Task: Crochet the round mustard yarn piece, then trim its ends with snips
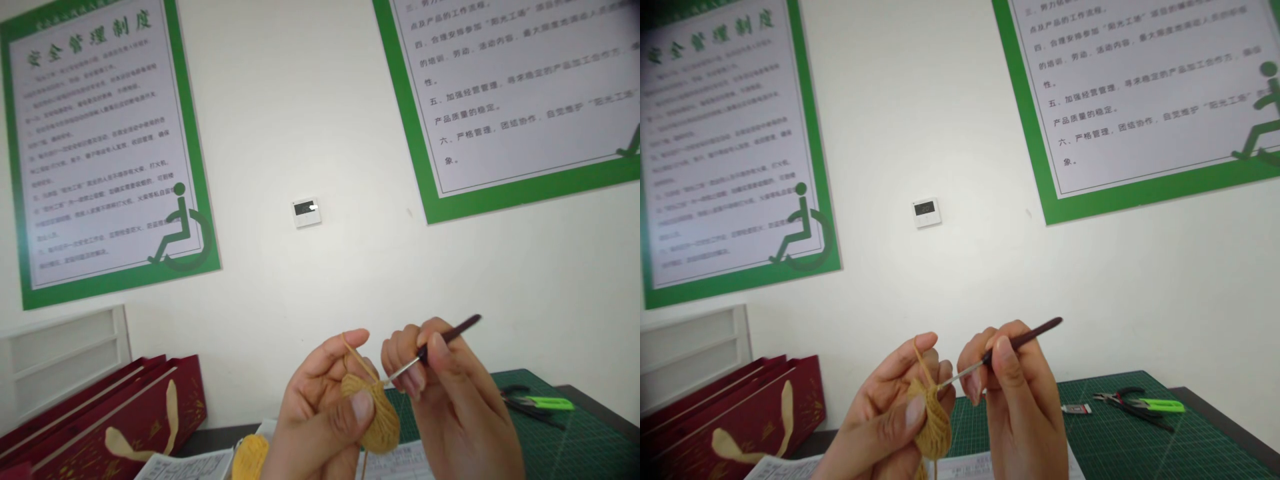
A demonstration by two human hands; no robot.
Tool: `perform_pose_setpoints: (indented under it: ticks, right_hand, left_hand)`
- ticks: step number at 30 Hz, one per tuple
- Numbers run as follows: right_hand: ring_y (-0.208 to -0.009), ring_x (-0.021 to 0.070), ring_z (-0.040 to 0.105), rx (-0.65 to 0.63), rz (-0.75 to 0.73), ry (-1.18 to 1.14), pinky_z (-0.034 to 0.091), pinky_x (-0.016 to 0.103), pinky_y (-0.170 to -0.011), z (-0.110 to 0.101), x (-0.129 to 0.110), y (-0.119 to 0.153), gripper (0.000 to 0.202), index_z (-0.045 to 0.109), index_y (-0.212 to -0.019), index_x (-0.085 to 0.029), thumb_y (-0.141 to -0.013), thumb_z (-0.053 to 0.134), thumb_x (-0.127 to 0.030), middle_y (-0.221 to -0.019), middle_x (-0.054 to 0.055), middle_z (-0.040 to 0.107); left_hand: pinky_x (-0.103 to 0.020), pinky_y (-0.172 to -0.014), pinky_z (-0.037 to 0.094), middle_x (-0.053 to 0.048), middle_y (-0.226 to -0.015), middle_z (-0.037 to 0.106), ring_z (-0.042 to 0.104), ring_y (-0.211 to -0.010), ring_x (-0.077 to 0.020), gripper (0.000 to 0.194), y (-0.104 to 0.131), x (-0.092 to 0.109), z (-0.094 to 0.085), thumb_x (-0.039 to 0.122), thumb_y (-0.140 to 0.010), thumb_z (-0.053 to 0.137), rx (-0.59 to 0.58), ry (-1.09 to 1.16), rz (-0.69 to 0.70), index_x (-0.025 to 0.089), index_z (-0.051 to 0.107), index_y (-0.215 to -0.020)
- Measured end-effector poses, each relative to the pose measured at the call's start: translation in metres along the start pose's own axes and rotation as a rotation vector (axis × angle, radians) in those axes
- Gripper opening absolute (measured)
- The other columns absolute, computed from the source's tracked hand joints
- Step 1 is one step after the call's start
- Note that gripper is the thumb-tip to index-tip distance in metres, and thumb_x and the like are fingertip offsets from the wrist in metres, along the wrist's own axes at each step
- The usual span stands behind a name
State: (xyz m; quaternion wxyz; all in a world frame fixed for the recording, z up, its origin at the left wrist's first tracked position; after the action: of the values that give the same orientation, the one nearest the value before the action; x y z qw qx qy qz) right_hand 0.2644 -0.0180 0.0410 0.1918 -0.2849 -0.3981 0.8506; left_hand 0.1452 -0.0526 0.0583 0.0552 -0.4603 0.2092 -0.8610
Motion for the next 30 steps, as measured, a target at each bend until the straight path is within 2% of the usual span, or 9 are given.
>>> perform_pose_setpoints:
  ticks: [2,4,7,9,17,24,30]
  right_hand:
    - [-0.064,0.0141,0.046,-0.033,0.145,-0.063,0.045,0.029,-0.061,0.004,0.005,-0.001,0.032,0.052,-0.076,-0.023,-0.102,0.045,-0.039,-0.067,-0.001,0.05]
    - [-0.07,0.0139,0.051,-0.022,0.185,-0.02,0.048,0.029,-0.068,0.007,0.009,-0.001,0.027,0.056,-0.079,-0.023,-0.1,0.051,-0.04,-0.076,0.0,0.056]
    - [-0.086,0.0163,0.06,-0.006,0.068,0.124,0.052,0.032,-0.081,0.007,0.009,0.001,0.013,0.06,-0.091,-0.027,-0.098,0.058,-0.038,-0.092,0.001,0.065]
    - [-0.09,0.0171,0.064,-0.013,-0.011,0.191,0.053,0.033,-0.084,0.006,0.007,0.002,0.008,0.06,-0.097,-0.028,-0.099,0.056,-0.035,-0.095,0.001,0.068]
    - [-0.084,0.0145,0.068,0.002,-0.109,0.278,0.052,0.03,-0.08,-0.003,0.0,0.002,0.012,0.054,-0.101,-0.029,-0.105,0.044,-0.031,-0.09,-0.001,0.072]
    - [-0.086,0.0137,0.068,-0.073,-0.228,0.352,0.054,0.029,-0.079,-0.001,-0.009,0.0,0.011,0.054,-0.105,-0.028,-0.106,0.042,-0.027,-0.09,-0.001,0.071]
    - [-0.089,0.0161,0.069,-0.146,-0.354,0.494,0.056,0.033,-0.078,0.0,-0.019,-0.001,0.013,0.054,-0.106,-0.025,-0.103,0.044,-0.018,-0.093,0.002,0.07]
  left_hand:
    - [-0.023,-0.069,0.051,-0.003,-0.076,0.067,0.065,-0.073,-0.0146,0.038,0.0,0.0,0.0,0.02,-0.064,0.092,0.013,-0.087,0.096,0.022,0.082,-0.1]
    - [-0.022,-0.065,0.051,-0.002,-0.073,0.067,0.064,-0.069,-0.0131,0.035,-0.001,0.0,0.001,0.019,-0.066,0.091,0.036,-0.155,0.19,0.023,0.082,-0.1]
    - [-0.021,-0.064,0.051,0.0,-0.071,0.065,0.061,-0.065,-0.0106,0.034,-0.002,-0.002,0.001,0.016,-0.067,0.09,0.069,-0.192,0.25,0.025,0.082,-0.099]
    - [-0.022,-0.065,0.052,0.0,-0.069,0.066,0.061,-0.065,-0.0108,0.034,-0.002,-0.002,0.002,0.017,-0.067,0.09,0.086,-0.21,0.28,0.025,0.082,-0.099]
    - [-0.015,-0.062,0.052,0.0,-0.068,0.072,0.064,-0.063,-0.0086,0.036,-0.001,0.0,0.001,0.015,-0.06,0.093,0.229,-0.237,0.356,0.024,0.083,-0.094]
    - [-0.015,-0.061,0.051,-0.001,-0.069,0.073,0.064,-0.062,-0.0091,0.036,0.0,-0.001,-0.001,0.014,-0.06,0.092,0.257,-0.25,0.358,0.024,0.082,-0.093]
    - [-0.015,-0.06,0.051,0.0,-0.067,0.071,0.063,-0.063,-0.0099,0.034,0.0,0.0,0.0,0.01,-0.061,0.09,0.276,-0.27,0.372,0.022,0.082,-0.092]
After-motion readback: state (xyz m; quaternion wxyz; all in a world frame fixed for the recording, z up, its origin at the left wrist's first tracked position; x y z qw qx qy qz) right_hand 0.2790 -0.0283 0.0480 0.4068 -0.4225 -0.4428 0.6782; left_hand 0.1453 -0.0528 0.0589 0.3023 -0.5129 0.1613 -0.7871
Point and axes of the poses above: each hand's wrist, its own y-axis away from the middle knuckle, its own z-axis out of the palm, x = y × z, the point moved 3 cm from there along -y, towards the middle knuckle
